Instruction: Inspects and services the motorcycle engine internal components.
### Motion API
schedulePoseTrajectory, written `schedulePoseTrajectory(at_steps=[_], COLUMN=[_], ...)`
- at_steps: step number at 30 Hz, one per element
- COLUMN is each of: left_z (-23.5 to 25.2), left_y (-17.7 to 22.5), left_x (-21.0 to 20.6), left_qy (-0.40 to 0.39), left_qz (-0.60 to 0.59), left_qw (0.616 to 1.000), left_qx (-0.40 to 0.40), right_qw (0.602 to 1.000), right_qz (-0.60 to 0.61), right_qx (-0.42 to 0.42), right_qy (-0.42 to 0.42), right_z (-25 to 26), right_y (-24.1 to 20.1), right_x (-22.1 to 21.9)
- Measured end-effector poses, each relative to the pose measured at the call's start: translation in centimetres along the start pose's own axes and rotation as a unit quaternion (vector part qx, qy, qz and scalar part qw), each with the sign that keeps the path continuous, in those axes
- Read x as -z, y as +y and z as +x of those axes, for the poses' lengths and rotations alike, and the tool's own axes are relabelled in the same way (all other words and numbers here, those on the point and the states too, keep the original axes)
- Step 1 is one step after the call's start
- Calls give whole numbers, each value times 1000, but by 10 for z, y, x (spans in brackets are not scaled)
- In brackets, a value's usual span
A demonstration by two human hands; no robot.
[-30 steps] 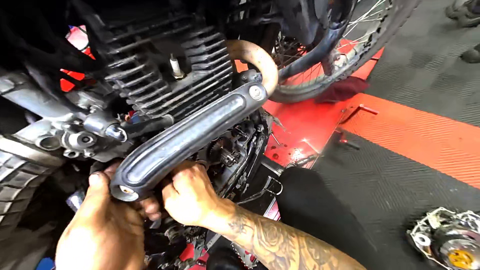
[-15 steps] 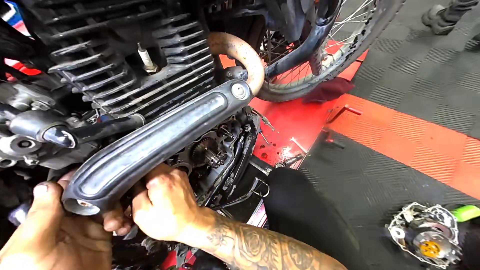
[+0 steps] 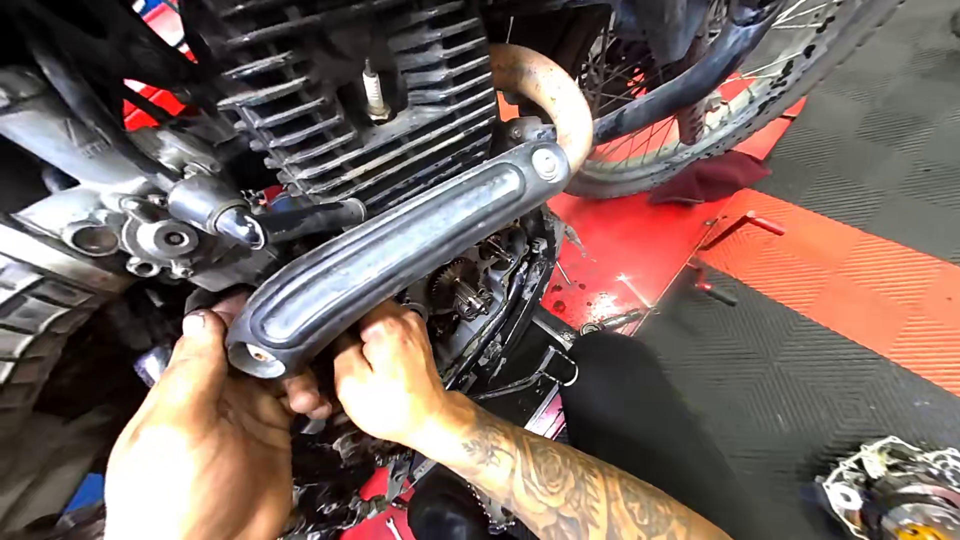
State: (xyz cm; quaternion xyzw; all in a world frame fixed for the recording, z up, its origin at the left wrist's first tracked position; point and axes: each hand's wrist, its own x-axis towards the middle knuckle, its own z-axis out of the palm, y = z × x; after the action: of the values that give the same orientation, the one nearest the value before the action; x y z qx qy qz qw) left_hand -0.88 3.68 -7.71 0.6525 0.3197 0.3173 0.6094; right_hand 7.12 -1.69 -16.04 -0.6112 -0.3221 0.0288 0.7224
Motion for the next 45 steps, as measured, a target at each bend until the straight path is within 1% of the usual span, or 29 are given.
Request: schedulePoseTrajectory(at_steps=[5,7,9,11,17,18,21,23,25,26,32,34,38,40,42,43,45], left_z=[3,1,-4,-5,1,-1,-7,-5,-1,0,-1,-2,-8,-6,-3,-2,-3], left_y=[1,2,2,2,1,1,-1,-1,-1,-1,-1,0,2,1,-1,-3,-4], left_x=[4,0,-6,-8,0,-1,-14,-9,-3,-2,-5,-6,-15,-11,-2,0,-2], left_qy=[-28,-13,14,22,-8,-1,54,35,1,-3,9,12,41,25,-10,-17,-4], left_qz=[-4,-2,6,11,8,7,19,21,17,17,16,17,9,7,3,1,1], left_qw=[1000,1000,1000,1000,1000,1000,998,999,1000,1000,1000,1000,999,999,1000,1000,1000], left_qx=[2,-4,-12,-11,0,-5,-25,-21,-12,-11,-16,-15,-26,-21,-14,-17,-21], right_qw=[999,999,1000,1000,1000,999,1000,1000,1000,999,999,999,999,999,999,999,999], right_qz=[10,10,13,13,7,11,14,6,14,25,13,3,7,6,-1,-4,-6], right_qx=[22,18,10,8,21,24,16,10,10,9,36,39,44,44,45,45,38], right_qy=[30,33,15,-1,18,19,-1,-21,-23,-18,25,25,26,16,0,-8,-15], right_z=[0,1,-1,-1,-1,1,0,-1,-1,-1,6,7,7,7,8,8,7], right_y=[2,3,0,-3,0,2,-2,-8,-8,-8,7,7,5,5,6,6,7], right_x=[-2,-4,0,4,3,0,5,12,15,16,0,1,2,2,1,0,1])
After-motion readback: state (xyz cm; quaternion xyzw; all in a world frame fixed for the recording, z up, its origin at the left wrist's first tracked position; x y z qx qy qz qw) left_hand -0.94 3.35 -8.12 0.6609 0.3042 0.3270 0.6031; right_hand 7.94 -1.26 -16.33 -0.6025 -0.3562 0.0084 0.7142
